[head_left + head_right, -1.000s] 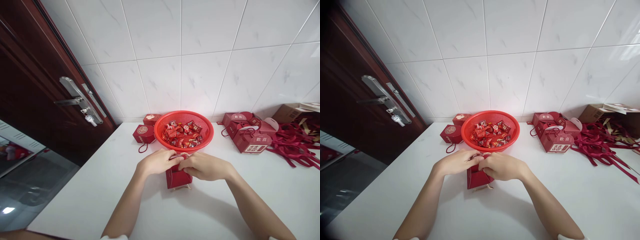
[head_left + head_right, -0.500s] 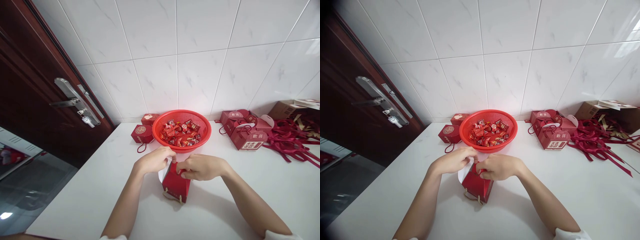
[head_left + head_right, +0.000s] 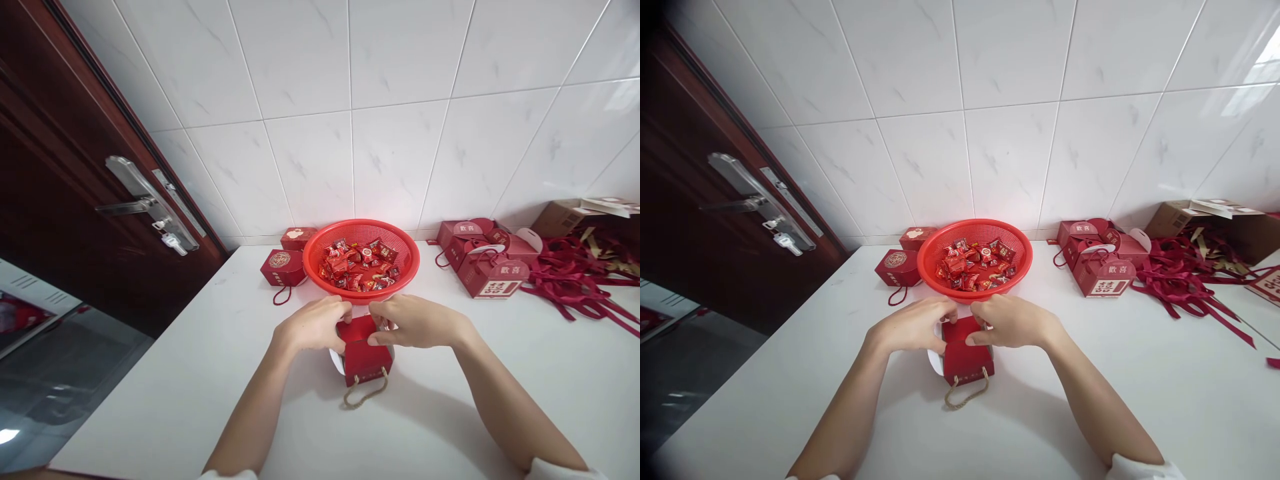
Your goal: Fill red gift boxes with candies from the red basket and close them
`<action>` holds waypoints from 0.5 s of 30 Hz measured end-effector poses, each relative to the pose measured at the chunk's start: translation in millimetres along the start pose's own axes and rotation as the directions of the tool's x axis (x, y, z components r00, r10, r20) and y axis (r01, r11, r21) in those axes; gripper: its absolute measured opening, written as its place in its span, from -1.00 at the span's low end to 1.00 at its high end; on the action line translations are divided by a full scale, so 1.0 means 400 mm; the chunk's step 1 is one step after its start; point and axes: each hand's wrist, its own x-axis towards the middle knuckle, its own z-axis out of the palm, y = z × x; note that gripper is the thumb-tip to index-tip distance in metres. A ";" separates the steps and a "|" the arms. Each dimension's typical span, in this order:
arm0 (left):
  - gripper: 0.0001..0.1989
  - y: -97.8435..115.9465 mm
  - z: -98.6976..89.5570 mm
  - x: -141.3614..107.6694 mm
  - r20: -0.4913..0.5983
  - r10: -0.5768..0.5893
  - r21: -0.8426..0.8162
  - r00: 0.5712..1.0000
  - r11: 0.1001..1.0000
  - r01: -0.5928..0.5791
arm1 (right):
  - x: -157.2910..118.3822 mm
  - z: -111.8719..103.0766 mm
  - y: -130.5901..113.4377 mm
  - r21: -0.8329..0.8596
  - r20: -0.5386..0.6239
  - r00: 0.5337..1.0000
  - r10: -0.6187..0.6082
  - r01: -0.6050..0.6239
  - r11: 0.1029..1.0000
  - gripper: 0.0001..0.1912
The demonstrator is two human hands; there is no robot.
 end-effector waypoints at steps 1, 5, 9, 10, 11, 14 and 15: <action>-0.72 0.003 0.000 0.002 -0.003 0.010 0.000 1.000 1.000 -0.010 | 0.001 0.001 -0.001 -0.005 -0.016 1.000 -0.007 0.007 1.000 -0.67; -0.78 0.010 -0.003 0.003 -0.020 0.046 0.009 0.999 0.999 -0.046 | 0.006 0.005 0.001 -0.026 -0.081 0.996 -0.026 0.024 0.999 -0.69; -0.81 0.010 -0.008 -0.007 -0.062 0.075 -0.053 0.995 0.996 -0.079 | 0.003 -0.001 0.005 -0.077 -0.072 0.995 0.063 -0.069 0.995 -0.79; -0.81 0.010 -0.008 -0.008 -0.069 0.076 -0.072 0.995 0.994 -0.081 | 0.001 -0.004 0.006 -0.071 -0.065 0.995 0.075 -0.080 0.994 -0.82; -0.80 0.009 -0.008 -0.008 -0.071 0.078 -0.083 0.994 0.993 -0.084 | -0.001 -0.006 0.006 -0.060 -0.055 0.996 0.074 -0.077 0.995 -0.83; -0.68 0.008 -0.003 -0.003 -0.057 0.086 -0.069 0.995 0.994 -0.090 | -0.001 -0.008 0.007 -0.049 -0.028 0.998 0.058 -0.059 0.997 -0.74; -0.63 0.008 -0.001 -0.001 -0.056 0.092 -0.064 0.994 0.993 -0.095 | 0.001 -0.007 0.007 -0.059 -0.028 0.998 0.057 -0.058 0.997 -0.70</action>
